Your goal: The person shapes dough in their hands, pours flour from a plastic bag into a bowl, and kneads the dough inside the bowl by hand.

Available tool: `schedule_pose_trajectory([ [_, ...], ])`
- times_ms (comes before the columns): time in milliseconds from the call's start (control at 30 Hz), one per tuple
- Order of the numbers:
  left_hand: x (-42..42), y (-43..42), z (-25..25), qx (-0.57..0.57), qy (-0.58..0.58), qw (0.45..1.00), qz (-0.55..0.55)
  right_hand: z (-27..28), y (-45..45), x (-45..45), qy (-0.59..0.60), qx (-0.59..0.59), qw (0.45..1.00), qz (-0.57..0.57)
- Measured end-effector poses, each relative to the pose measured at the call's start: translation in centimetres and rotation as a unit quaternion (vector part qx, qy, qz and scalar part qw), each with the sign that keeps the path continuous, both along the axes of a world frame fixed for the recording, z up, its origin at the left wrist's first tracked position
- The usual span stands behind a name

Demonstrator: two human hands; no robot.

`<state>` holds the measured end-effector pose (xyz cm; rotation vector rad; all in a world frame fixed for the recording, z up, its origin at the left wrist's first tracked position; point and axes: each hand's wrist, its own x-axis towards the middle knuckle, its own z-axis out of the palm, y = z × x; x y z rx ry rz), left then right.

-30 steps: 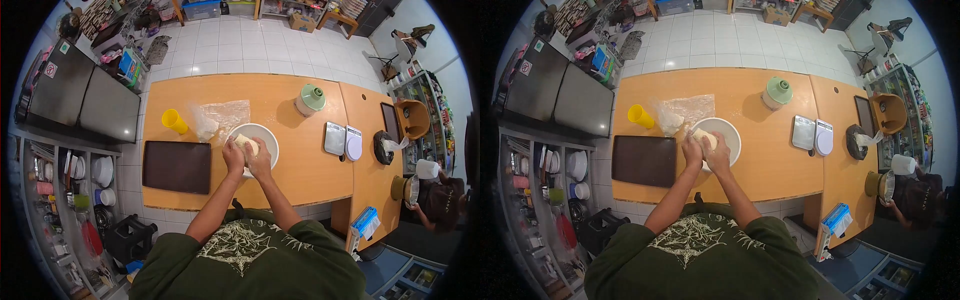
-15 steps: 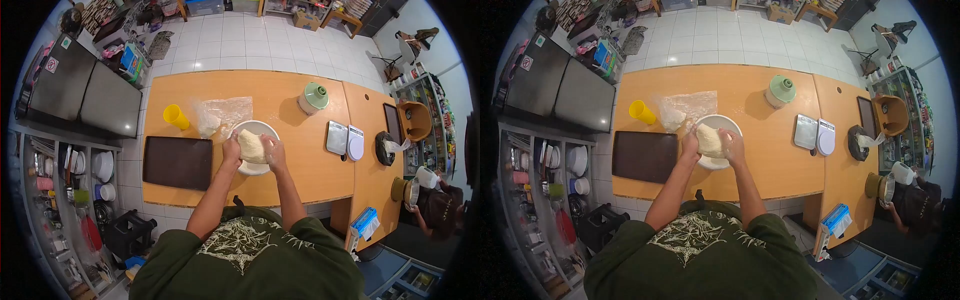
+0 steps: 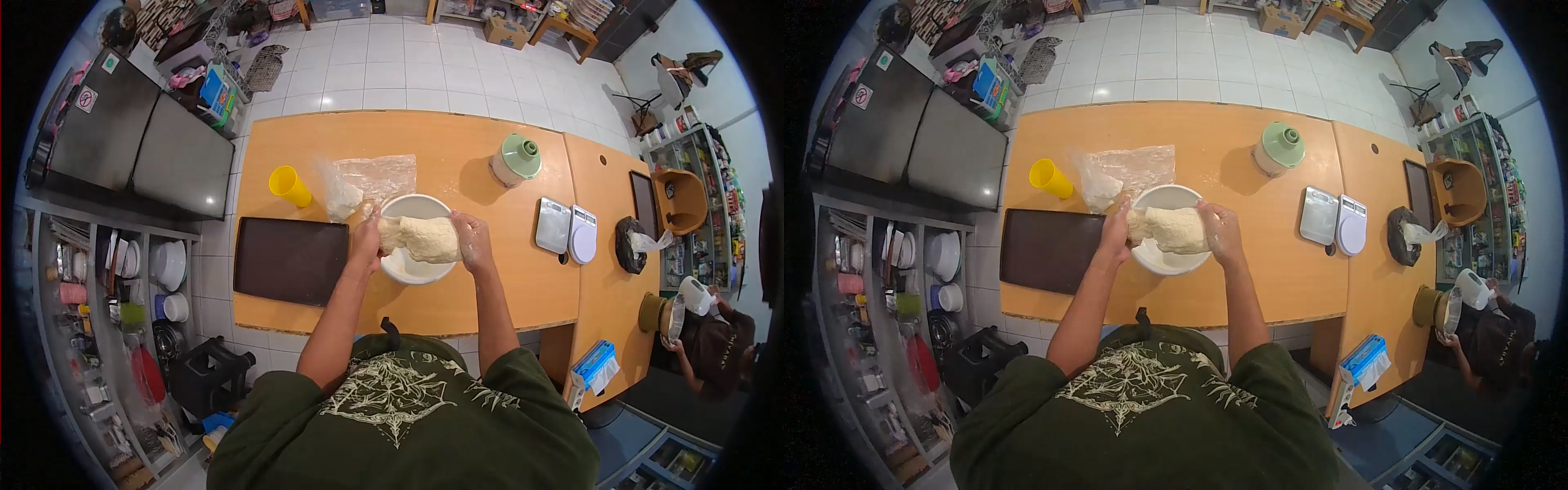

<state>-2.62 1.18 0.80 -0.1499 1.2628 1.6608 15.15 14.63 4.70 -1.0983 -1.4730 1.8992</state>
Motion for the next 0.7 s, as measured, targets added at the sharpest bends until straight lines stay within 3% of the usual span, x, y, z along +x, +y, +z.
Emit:
schedule_pose_trajectory([
  [67, -0.1, 0.1, -0.7, 0.01, 0.014, 0.996, -0.084, -0.9, 0.2, -0.4, 0.044, -0.02, 0.999, 0.01],
  [200, 1.3, 0.7, 2.4, 0.046, -0.048, 0.988, -0.137, -1.1, -0.6, -1.5, 0.059, -0.065, 0.996, 0.008],
  [300, 3.2, 1.2, 2.1, 0.091, -0.071, 0.991, -0.074, -3.0, -1.1, -2.3, 0.035, 0.007, 0.999, 0.037],
  [367, 3.9, 1.3, 2.1, 0.115, -0.028, 0.992, -0.035, -0.4, -2.1, -3.0, 0.07, -0.102, 0.991, 0.058],
  [500, 4.3, 1.3, -0.8, 0.06, 0.075, 0.995, -0.003, -0.8, -3.4, -3.8, 0.068, -0.104, 0.99, 0.06],
  [567, 4.1, 1.3, -1.2, 0.089, 0.007, 0.995, 0.053, -1.3, -3.4, -4.1, 0.013, 0.002, 0.999, 0.051],
  [600, 4.0, 1.3, -0.7, 0.089, 0.007, 0.994, 0.055, -0.6, -3.6, -4.4, 0.013, 0.003, 0.999, 0.053],
  [667, 4.1, 1.1, 0.6, 0.136, -0.1, 0.984, 0.049, 2.1, -4.5, -4.9, -0.129, 0.227, 0.965, -0.038],
  [700, 4.0, 1.1, 0.5, 0.137, -0.101, 0.984, 0.049, 3.0, -4.8, -5.0, -0.129, 0.228, 0.964, -0.038],
])
